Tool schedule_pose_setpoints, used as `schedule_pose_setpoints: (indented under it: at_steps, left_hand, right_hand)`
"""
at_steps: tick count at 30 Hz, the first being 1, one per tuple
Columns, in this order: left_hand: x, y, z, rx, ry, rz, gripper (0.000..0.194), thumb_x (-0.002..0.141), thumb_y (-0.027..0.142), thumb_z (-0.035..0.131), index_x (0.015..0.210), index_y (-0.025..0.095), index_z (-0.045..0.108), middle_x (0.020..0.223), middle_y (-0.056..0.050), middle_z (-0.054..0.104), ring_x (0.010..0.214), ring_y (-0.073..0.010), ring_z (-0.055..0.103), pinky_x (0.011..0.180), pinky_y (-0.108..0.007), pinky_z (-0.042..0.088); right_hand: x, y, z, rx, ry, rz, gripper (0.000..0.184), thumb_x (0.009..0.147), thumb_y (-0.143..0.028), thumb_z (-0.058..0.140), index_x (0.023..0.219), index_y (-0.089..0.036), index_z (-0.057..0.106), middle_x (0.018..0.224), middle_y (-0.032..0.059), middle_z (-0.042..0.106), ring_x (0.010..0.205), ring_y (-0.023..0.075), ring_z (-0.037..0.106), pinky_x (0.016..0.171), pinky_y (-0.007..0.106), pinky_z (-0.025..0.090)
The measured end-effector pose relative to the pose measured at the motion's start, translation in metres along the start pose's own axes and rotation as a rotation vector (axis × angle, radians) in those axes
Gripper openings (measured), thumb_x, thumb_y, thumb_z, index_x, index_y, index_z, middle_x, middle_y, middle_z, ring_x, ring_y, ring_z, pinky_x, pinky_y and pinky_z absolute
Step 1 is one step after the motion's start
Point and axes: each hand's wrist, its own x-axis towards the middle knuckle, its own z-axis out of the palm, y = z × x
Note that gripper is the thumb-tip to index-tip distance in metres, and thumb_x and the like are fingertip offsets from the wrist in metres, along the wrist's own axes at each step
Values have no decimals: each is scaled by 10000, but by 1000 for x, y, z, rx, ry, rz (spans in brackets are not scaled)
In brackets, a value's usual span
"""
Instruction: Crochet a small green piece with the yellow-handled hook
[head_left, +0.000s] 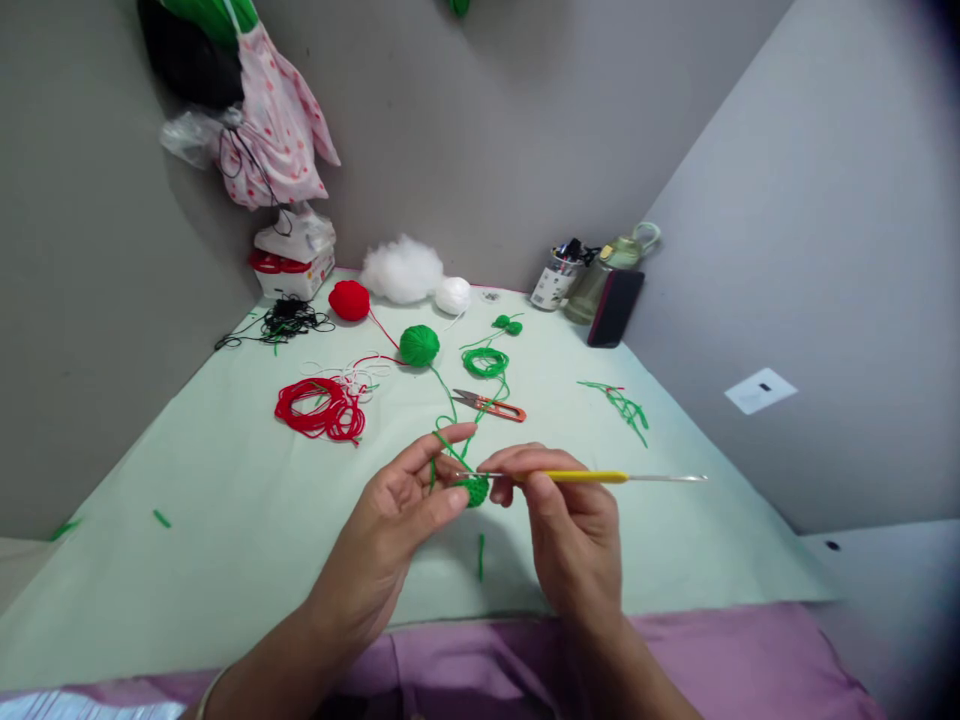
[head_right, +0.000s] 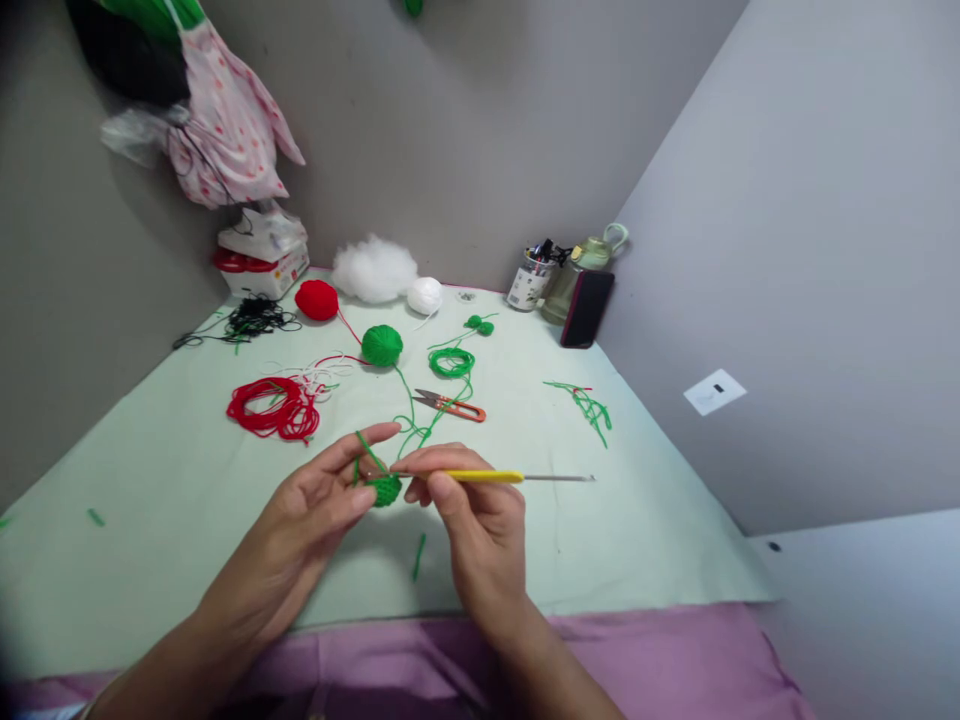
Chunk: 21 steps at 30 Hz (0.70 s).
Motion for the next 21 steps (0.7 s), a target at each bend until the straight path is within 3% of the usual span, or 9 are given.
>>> schedule_pose_setpoints:
  at_steps: [5, 8, 11, 14, 17, 19, 21]
  left_hand:
    - [0, 0, -2, 38, 45, 11, 422, 818, 299, 910, 1234, 286, 846, 923, -13, 672, 904, -179, 572, 887, -288, 458]
    - [0, 0, -4, 70, 54, 16, 407, 825, 298, 905, 1227, 290, 847, 915, -14, 672, 887, -176, 577, 858, -281, 465]
    - [-1, -3, -6, 163, 75, 63, 382, 848, 291, 896, 1227, 303, 850, 917, -13, 675, 860, -172, 573, 848, -281, 472]
    - [-2, -7, -6, 256, 114, 112, 371, 851, 294, 907, 1217, 306, 855, 913, -4, 680, 796, -149, 545, 812, -261, 467]
    - [-3, -8, -3, 119, 99, 56, 482, 812, 310, 946, 1278, 299, 827, 883, 10, 676, 769, -128, 549, 789, -232, 475]
    - [-1, -6, -1, -39, 52, -69, 528, 799, 312, 955, 1305, 270, 812, 827, 24, 652, 703, -100, 525, 779, -219, 488]
    - [2, -2, 0, -131, 32, -161, 505, 796, 295, 954, 1279, 225, 825, 737, 55, 595, 571, -47, 395, 741, -198, 483]
  right_hand:
    - [-2, 1, -3, 132, 18, 114, 221, 1072, -356, 652, 970, -226, 799, 912, 49, 825, 682, 144, 710, 667, 286, 599]
    - [-3, -3, -3, 104, 17, 85, 231, 1101, -318, 596, 996, -237, 786, 922, 38, 825, 686, 133, 722, 682, 278, 610]
    - [-7, -6, -4, -93, 4, -70, 244, 1116, -221, 534, 1096, -256, 775, 976, 41, 816, 755, 145, 738, 723, 299, 623]
    - [-14, -4, -6, -402, -111, -318, 282, 1083, -138, 551, 1241, -268, 746, 1026, 63, 814, 877, 188, 758, 769, 328, 631]
    - [-19, 2, -9, -723, -194, -548, 362, 1029, -100, 629, 1338, -254, 741, 1098, 108, 808, 976, 234, 771, 796, 348, 641]
    - [-20, 5, -10, -760, -172, -591, 381, 1020, -101, 649, 1346, -268, 753, 1121, 110, 801, 1007, 241, 769, 803, 351, 645]
    - [-18, 4, -9, -599, -82, -483, 347, 1038, -107, 626, 1295, -285, 775, 1077, 82, 800, 955, 217, 759, 783, 343, 640]
